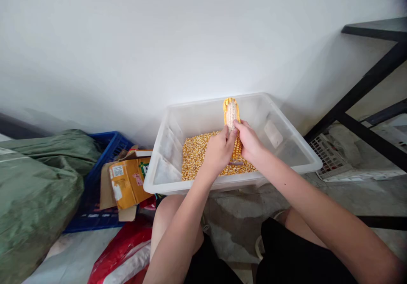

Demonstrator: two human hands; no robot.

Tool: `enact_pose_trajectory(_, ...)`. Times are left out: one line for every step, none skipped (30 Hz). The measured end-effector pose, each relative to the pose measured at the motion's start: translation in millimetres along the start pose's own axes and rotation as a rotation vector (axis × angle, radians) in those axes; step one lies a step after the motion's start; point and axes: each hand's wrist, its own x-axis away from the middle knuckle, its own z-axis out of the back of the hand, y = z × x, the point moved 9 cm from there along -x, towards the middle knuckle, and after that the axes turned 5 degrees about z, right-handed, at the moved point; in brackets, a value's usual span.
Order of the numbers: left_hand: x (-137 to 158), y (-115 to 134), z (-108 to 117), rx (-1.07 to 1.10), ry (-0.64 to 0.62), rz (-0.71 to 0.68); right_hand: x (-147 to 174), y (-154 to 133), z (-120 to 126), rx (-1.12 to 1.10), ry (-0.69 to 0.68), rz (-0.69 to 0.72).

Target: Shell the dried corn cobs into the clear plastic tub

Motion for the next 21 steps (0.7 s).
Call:
enact_pose_trajectory(0, 1, -1, -0.013, -0.011, -0.008, -1, 1, 1, 0.007, 0.007, 0.001)
enact_pose_trajectory(-1, 2, -3, -0.037, -0.020, -0.011, -2, 2, 3, 0.020, 0.018, 0.003)
enact_pose_trajectory(-1, 2, -4, -0.069, -0.023, -0.010, -3, 3, 5, 0.038, 0.028, 0.008)
enact_pose_trajectory(-1, 3, -5, -0.103, -0.024, -0.007, -4, 3, 7, 0.057, 0.036, 0.014)
enact_pose_trajectory(-1, 4, -7, -0.135, -0.025, -0.004, -4, 3, 8, 0.076, 0.042, 0.021)
enact_pose_trajectory(0, 5, -8, -0.163, -0.028, -0.002, -5, 4, 9, 0.094, 0.043, 0.026)
enact_pose_trajectory(1, 5, -10, -0.187, -0.027, -0.002, -5, 3, 9, 0.107, 0.040, 0.034)
enact_pose_trajectory(1, 6, -10, -0.205, -0.023, -0.006, -5, 3, 9, 0.119, 0.035, 0.043)
enact_pose_trajectory(2, 7, -10, -0.214, -0.014, -0.012, -5, 1, 8, 0.126, 0.031, 0.054)
enact_pose_trajectory(3, 8, -8, -0.213, 0.001, -0.017, -4, 0, 7, 0.128, 0.025, 0.063)
enact_pose_trajectory(3, 7, -5, -0.203, 0.021, -0.019, -4, -1, 6, 0.121, 0.018, 0.069)
enact_pose_trajectory(3, 7, -2, -0.186, 0.038, -0.019, -3, -1, 5, 0.105, 0.010, 0.066)
enact_pose_trajectory(3, 6, 0, -0.166, 0.048, -0.018, -3, 0, 3, 0.083, 0.003, 0.054)
enact_pose_trajectory(3, 5, 2, -0.151, 0.052, -0.015, -2, 1, 1, 0.058, -0.005, 0.036)
enact_pose_trajectory(2, 4, 3, -0.147, 0.048, -0.013, -2, 3, 0, 0.036, -0.010, 0.014)
enact_pose_trajectory(2, 3, 3, -0.152, 0.040, -0.013, -2, 4, 0, 0.021, -0.009, -0.006)
enact_pose_trajectory(2, 3, 3, -0.167, 0.031, -0.013, -2, 5, 0, 0.015, -0.006, -0.019)
enact_pose_trajectory(1, 3, 1, -0.194, 0.024, -0.012, -2, 6, 0, 0.018, -0.001, -0.021)
enact_pose_trajectory(1, 3, -1, -0.230, 0.015, -0.014, -2, 6, 1, 0.030, 0.005, -0.017)
enact_pose_trajectory(1, 4, -4, -0.270, 0.002, -0.019, -2, 6, 2, 0.049, 0.011, -0.009)
enact_pose_trajectory(1, 5, -8, -0.307, -0.015, -0.027, -2, 5, 4, 0.072, 0.017, -0.001)
